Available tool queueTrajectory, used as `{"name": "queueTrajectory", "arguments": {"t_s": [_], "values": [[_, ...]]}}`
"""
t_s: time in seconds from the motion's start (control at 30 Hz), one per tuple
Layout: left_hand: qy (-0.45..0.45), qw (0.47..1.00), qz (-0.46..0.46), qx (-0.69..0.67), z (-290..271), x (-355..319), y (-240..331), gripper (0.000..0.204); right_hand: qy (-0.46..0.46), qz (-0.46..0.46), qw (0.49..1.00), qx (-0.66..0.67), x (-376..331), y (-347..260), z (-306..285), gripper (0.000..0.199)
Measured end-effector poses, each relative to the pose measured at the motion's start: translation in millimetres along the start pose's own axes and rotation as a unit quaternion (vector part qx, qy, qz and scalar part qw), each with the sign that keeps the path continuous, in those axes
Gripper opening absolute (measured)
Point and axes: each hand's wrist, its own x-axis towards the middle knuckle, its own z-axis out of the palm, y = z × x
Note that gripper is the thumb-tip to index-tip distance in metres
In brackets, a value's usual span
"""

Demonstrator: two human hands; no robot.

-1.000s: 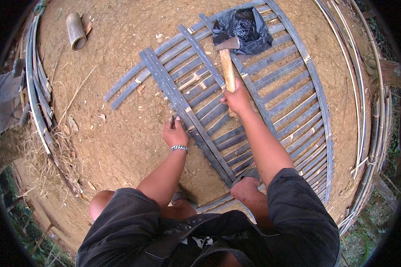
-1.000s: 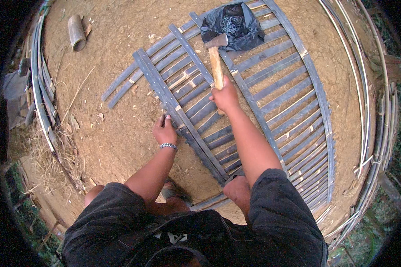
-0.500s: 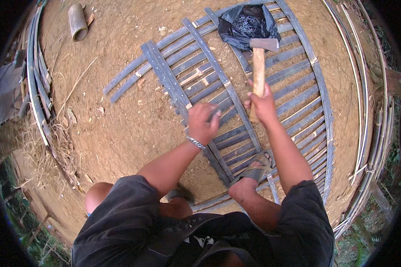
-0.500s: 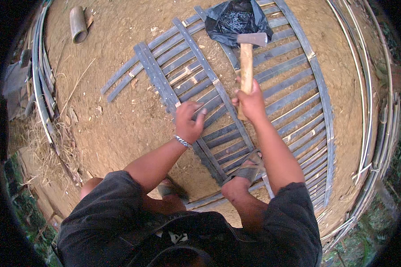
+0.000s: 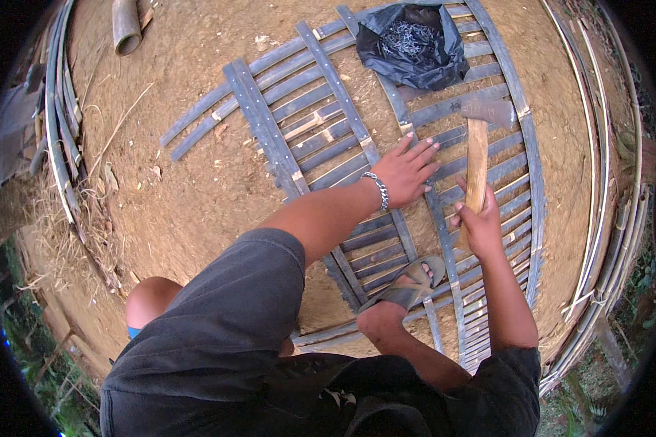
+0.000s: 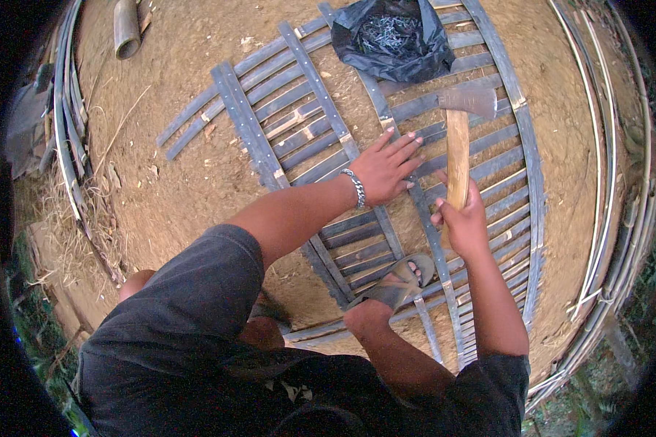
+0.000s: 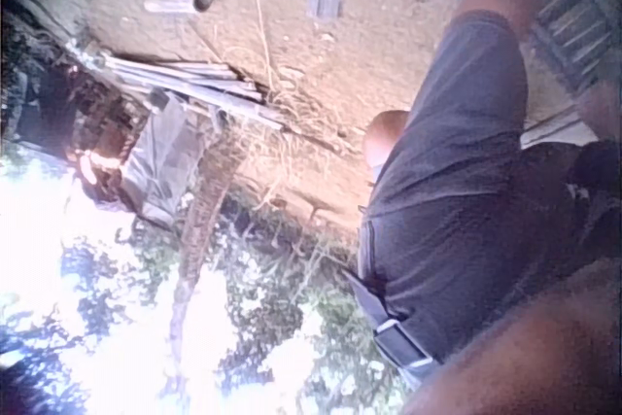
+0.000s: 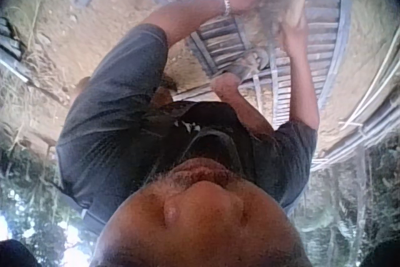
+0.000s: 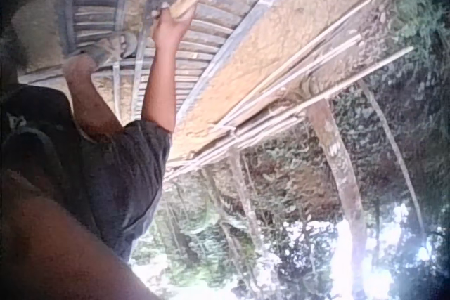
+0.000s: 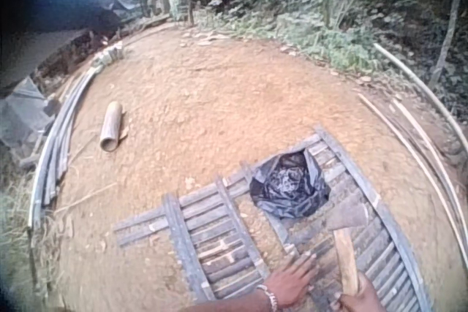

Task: The person is assembling a wooden lattice structure on the ground. They place wooden slats into a frame and use a hammer to drive nails into the wood to secure the pieces together. The person repeatedly picks up nails from a black bag and hammers them into the structure.

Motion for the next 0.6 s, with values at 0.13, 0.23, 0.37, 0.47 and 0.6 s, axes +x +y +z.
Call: {"name": "queueTrajectory", "arguments": {"t_s": [0.13, 0.23, 0.37, 0.47, 0.6], "values": [[0.001, 1.000, -0.001, -0.010, 2.1, 2.4, -4.1, 0.064, -0.020, 0.020, 1.000, -0.005, -5.5, 0.5, -12.7, 0.058], [0.010, 0.998, -0.052, -0.023, 1.6, 5.9, -1.3, 0.066, -0.040, 0.030, 0.999, -0.007, -5.3, -3.4, -21.1, 0.058], [-0.005, 0.995, -0.098, -0.030, 2.5, 9.6, -1.4, 0.069, -0.064, 0.047, 0.997, -0.012, 1.5, -11.3, -29.5, 0.057], [-0.014, 0.996, -0.086, -0.030, 6.3, 9.8, -5.5, 0.071, -0.085, 0.060, 0.993, -0.062, 14.8, -12.7, -33.9, 0.053], [0.015, 0.996, -0.083, -0.035, 14.0, 9.2, -6.6, 0.074, -0.117, -0.016, 0.959, -0.256, 45.2, -8.5, -38.8, 0.046]]}}
